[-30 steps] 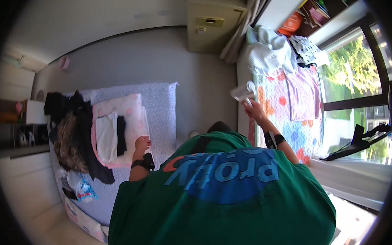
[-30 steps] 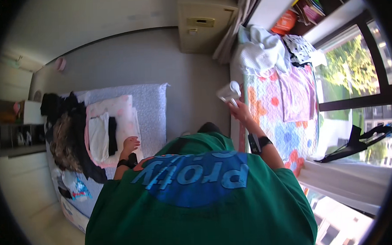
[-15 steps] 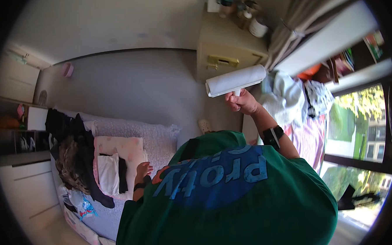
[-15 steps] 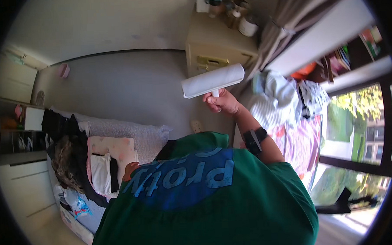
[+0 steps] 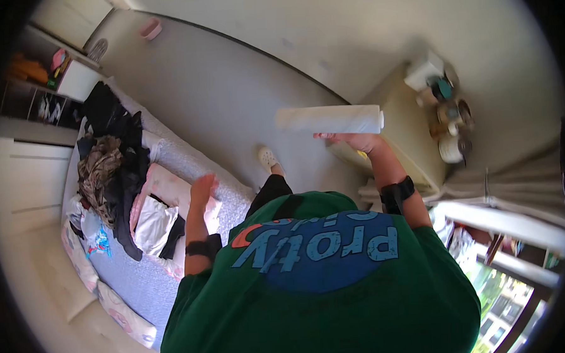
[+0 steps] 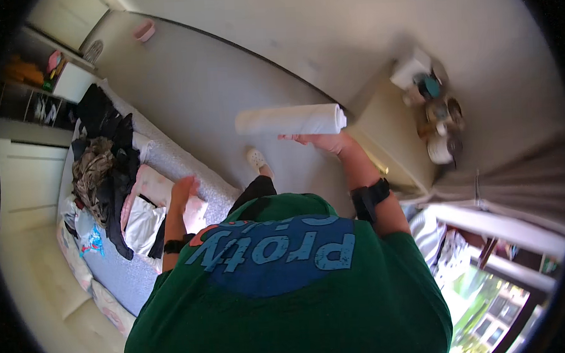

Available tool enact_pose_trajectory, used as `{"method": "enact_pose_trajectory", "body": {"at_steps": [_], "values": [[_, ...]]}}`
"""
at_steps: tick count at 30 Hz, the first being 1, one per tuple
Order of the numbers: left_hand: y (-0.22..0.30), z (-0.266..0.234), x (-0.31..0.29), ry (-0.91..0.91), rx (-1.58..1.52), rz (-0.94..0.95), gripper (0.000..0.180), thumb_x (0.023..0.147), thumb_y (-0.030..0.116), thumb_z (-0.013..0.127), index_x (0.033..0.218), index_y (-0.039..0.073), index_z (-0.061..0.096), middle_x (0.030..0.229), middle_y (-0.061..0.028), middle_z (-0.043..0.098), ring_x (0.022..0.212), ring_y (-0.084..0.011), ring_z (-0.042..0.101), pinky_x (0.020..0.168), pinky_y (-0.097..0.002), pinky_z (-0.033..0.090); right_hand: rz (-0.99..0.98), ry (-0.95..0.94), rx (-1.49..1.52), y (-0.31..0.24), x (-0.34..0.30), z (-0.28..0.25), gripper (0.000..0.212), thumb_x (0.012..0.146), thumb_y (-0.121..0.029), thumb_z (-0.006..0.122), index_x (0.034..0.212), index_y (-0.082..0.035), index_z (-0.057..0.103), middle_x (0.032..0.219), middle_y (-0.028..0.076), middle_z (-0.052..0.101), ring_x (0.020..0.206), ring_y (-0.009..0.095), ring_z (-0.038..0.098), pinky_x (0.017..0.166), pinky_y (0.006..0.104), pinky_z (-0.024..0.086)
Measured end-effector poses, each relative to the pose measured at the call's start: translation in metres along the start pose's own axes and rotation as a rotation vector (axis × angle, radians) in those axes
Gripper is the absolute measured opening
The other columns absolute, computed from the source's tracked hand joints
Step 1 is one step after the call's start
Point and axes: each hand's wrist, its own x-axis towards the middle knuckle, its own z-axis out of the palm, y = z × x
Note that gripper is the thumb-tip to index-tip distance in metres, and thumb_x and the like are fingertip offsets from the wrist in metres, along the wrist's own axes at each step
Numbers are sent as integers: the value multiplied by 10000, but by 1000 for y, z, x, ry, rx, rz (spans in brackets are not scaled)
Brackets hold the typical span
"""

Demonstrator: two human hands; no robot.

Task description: The recorder cleans and tidies pillows on a bed, including putting on covers and using a lint roller.

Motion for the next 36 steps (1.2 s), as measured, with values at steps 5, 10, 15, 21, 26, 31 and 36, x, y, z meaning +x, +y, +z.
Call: {"method": "enact_pose_trajectory", "body": {"at_steps": [5, 10, 15, 21, 26, 31, 36], "values": [[256, 46, 37, -220, -158, 408, 463, 950, 385, 413, 1205, 18, 534, 1172, -100, 576, 1119, -177, 517, 955, -319, 377, -81, -163, -108, -51, 117, 7, 227, 806, -114, 654, 1024, -62, 619, 907, 32, 649, 834, 104, 571, 658, 239, 456], [354, 33, 84, -398, -97, 746, 432, 912, 346, 492, 1209, 33, 527, 1215, -77, 549, 1160, -196, 482, 994, -340, 352, -59, -255, -151, -99, 224, 21, 221, 805, -91, 651, 1020, -52, 619, 901, 41, 649, 873, 140, 595, 738, 283, 489], [382, 4, 139, -230, 63, 708, 387, 728, 166, 734, 1076, 51, 613, 1114, -71, 602, 1148, -209, 486, 977, -356, 369, -59, -294, -172, -110, 323, 27, 246, 786, -71, 670, 1024, -34, 618, 898, 49, 656, 858, 143, 611, 759, 294, 497], [396, -48, 216, -33, 87, 758, 380, 738, 212, 725, 1073, 71, 616, 1075, -62, 611, 1082, -205, 528, 954, -328, 383, -64, -463, -209, -121, 453, 34, 221, 791, -72, 675, 998, -19, 619, 882, 46, 658, 848, 138, 616, 749, 288, 500], [411, -102, 294, 100, 88, 734, 513, 753, 211, 705, 1218, 86, 527, 1129, -68, 603, 1103, -195, 529, 964, -324, 388, -69, -603, -252, -137, 585, 41, 175, 806, -73, 656, 976, -46, 627, 853, 16, 652, 823, 103, 594, 679, 258, 486], [377, -188, 373, 482, -56, 329, 485, 771, 243, 687, 1208, 86, 547, 1138, -79, 613, 1036, -203, 578, 913, -323, 433, -104, -665, -343, -183, 718, 57, 85, 835, -126, 614, 905, -87, 644, 825, -47, 621, 691, 39, 497, 538, 205, 376], [312, -262, 382, 880, 122, -21, 238, 775, 270, 621, 781, 51, 714, 719, -74, 684, 670, -165, 646, 633, -284, 478, -35, -668, -366, -197, 850, 86, 142, 834, -217, 615, 888, -87, 638, 692, -46, 554, 553, 42, 437, 466, 214, 349]]}}
